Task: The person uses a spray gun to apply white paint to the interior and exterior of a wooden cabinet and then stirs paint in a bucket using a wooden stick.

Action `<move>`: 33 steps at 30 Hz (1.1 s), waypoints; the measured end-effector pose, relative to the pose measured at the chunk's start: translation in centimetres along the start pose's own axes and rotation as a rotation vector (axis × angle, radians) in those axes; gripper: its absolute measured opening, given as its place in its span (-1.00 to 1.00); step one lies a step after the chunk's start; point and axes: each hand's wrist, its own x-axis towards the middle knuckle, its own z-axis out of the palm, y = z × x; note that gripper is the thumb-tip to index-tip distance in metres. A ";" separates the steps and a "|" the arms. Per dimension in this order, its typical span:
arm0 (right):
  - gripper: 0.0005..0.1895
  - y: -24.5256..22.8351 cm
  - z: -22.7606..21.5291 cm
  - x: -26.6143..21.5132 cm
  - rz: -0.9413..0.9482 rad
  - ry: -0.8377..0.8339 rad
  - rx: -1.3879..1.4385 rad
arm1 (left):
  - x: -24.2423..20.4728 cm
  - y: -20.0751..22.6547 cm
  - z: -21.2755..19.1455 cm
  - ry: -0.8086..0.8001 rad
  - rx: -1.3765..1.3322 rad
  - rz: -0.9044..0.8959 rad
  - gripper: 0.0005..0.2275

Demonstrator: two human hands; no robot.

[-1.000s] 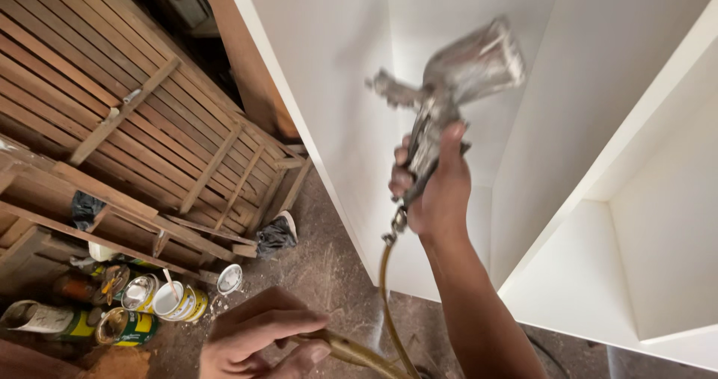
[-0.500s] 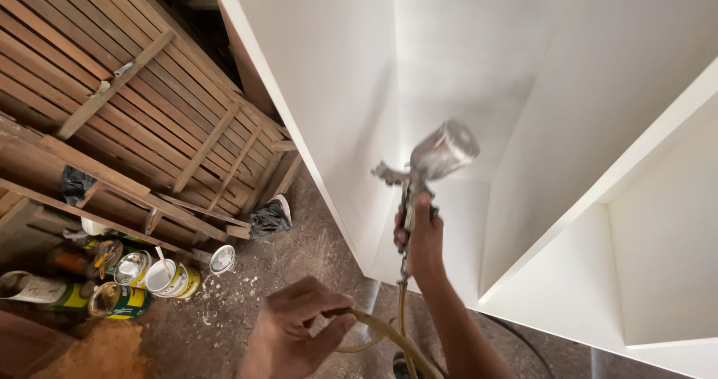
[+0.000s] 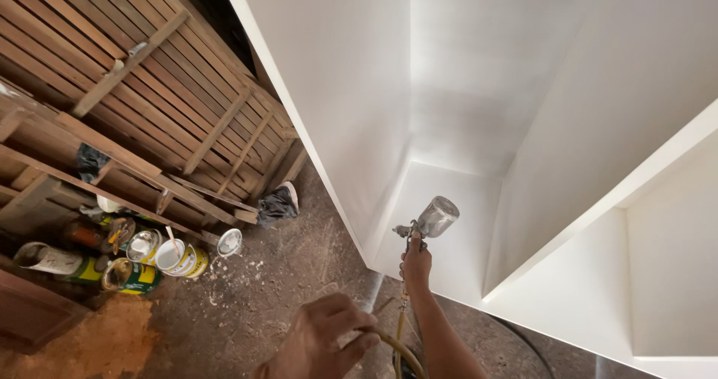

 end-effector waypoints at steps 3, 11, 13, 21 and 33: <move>-0.44 -3.2 1.1 -1.9 -0.112 -0.090 0.135 | -0.3 0.6 -1.5 0.022 -0.017 -0.011 -0.87; -0.35 -23.4 3.8 -12.8 -0.535 -0.408 0.436 | 1.3 4.1 -5.8 0.201 -0.238 0.061 -0.89; -0.32 -27.6 3.8 -15.1 -0.612 -0.512 0.529 | 1.5 5.0 -6.7 0.234 -0.260 0.079 -0.91; -0.36 -23.1 -1.5 -17.7 -0.706 -0.578 0.248 | 1.3 4.7 -6.7 0.191 -0.180 -0.179 -0.92; -0.45 -3.9 -5.2 -7.9 -0.294 -0.127 -0.500 | 1.1 2.5 -1.9 -0.056 0.017 -0.160 -0.90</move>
